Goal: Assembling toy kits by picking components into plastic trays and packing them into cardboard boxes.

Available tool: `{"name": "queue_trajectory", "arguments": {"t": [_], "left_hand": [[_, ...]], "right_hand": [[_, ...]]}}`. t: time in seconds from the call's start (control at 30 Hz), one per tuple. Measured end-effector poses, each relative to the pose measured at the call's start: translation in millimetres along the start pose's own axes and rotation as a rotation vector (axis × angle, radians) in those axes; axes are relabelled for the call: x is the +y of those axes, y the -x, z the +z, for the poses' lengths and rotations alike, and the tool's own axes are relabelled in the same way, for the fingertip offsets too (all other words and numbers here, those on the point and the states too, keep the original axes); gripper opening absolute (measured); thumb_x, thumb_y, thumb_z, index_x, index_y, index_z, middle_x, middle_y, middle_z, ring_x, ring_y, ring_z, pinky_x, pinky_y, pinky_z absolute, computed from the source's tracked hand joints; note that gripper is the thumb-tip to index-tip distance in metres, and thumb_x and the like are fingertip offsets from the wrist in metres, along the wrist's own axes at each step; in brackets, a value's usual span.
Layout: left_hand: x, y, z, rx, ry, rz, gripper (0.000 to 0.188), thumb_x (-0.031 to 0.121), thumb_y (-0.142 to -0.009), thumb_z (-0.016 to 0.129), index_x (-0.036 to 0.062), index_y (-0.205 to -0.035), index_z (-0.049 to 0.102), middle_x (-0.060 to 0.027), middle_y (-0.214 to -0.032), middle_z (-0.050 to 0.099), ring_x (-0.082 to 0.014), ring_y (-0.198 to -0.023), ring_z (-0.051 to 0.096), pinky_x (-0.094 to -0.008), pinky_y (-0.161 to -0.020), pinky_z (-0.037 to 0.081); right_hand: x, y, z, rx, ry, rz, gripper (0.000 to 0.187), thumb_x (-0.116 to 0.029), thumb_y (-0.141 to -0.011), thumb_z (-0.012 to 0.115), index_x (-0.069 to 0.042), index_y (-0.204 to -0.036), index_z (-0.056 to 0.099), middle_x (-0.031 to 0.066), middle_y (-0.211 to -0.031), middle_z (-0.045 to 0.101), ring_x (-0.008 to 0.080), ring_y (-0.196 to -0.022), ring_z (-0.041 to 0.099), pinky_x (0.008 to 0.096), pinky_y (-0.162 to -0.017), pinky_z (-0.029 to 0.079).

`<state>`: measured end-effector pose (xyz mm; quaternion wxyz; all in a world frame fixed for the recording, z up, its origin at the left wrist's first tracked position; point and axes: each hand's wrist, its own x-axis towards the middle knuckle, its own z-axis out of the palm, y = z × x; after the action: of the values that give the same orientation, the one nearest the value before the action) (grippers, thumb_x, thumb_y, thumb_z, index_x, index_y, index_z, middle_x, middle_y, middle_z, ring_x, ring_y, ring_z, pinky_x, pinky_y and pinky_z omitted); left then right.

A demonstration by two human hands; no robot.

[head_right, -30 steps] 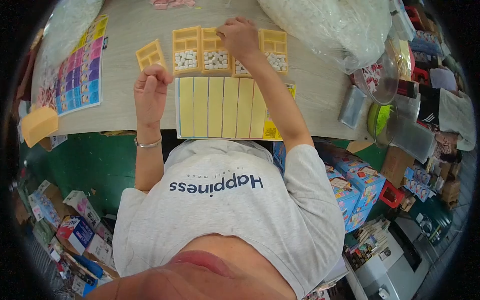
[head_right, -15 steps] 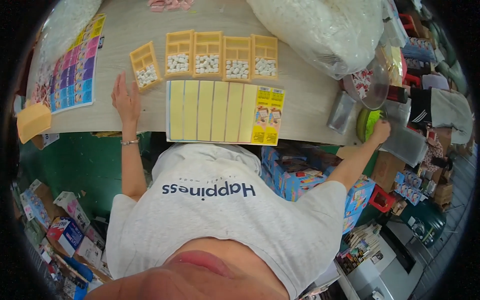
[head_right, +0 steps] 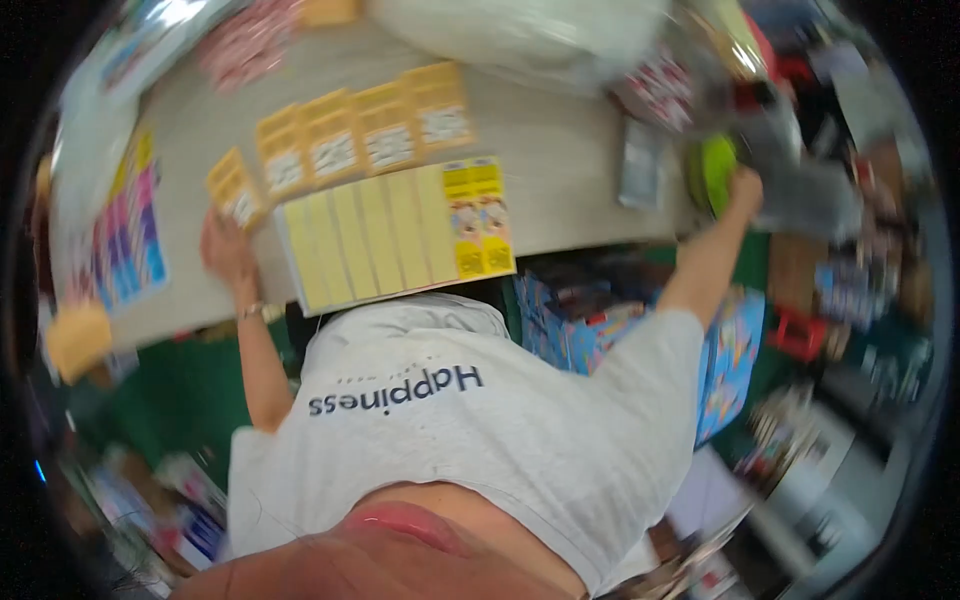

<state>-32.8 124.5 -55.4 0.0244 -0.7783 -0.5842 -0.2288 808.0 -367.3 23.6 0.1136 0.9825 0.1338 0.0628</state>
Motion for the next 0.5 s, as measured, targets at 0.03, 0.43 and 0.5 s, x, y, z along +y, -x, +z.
{"name": "queue_trajectory", "arguments": {"t": [0.03,0.43,0.5], "left_hand": [[11.6,-0.8,-6.8,0.033,0.058,0.022,0.045,0.033,-0.096,0.058,0.0041,-0.131,0.060,-0.0172,-0.126,0.065,-0.0338,-0.119,0.058,-0.0467,-0.104,0.042],[23.3,-3.3,-16.7,-0.014,0.095,-0.108,0.051,0.044,-0.094,0.061,0.0111,-0.133,0.062,-0.0073,-0.136,0.062,-0.0281,-0.128,0.052,-0.0440,-0.111,0.032],[9.2,-5.4,-7.5,0.021,0.201,-0.082,0.046,0.039,-0.094,0.062,0.0094,-0.129,0.065,-0.0097,-0.128,0.066,-0.0300,-0.119,0.058,-0.0433,-0.105,0.039]], "right_hand": [[9.1,-0.9,2.1,0.003,-0.069,-0.022,0.044,-0.048,-0.090,0.055,-0.018,-0.117,0.072,0.0168,-0.122,0.067,0.0377,-0.114,0.062,0.0483,-0.094,0.050],[-15.8,62.2,-21.1,0.194,-1.893,0.541,0.007,-0.013,-0.089,0.073,-0.006,-0.091,0.074,0.0049,-0.080,0.070,0.0129,-0.065,0.062,0.0247,-0.053,0.049],[-30.0,60.0,-49.7,0.186,-2.060,0.509,0.007,-0.012,-0.090,0.073,-0.006,-0.089,0.071,0.0037,-0.078,0.068,0.0123,-0.065,0.061,0.0247,-0.054,0.050]]}}
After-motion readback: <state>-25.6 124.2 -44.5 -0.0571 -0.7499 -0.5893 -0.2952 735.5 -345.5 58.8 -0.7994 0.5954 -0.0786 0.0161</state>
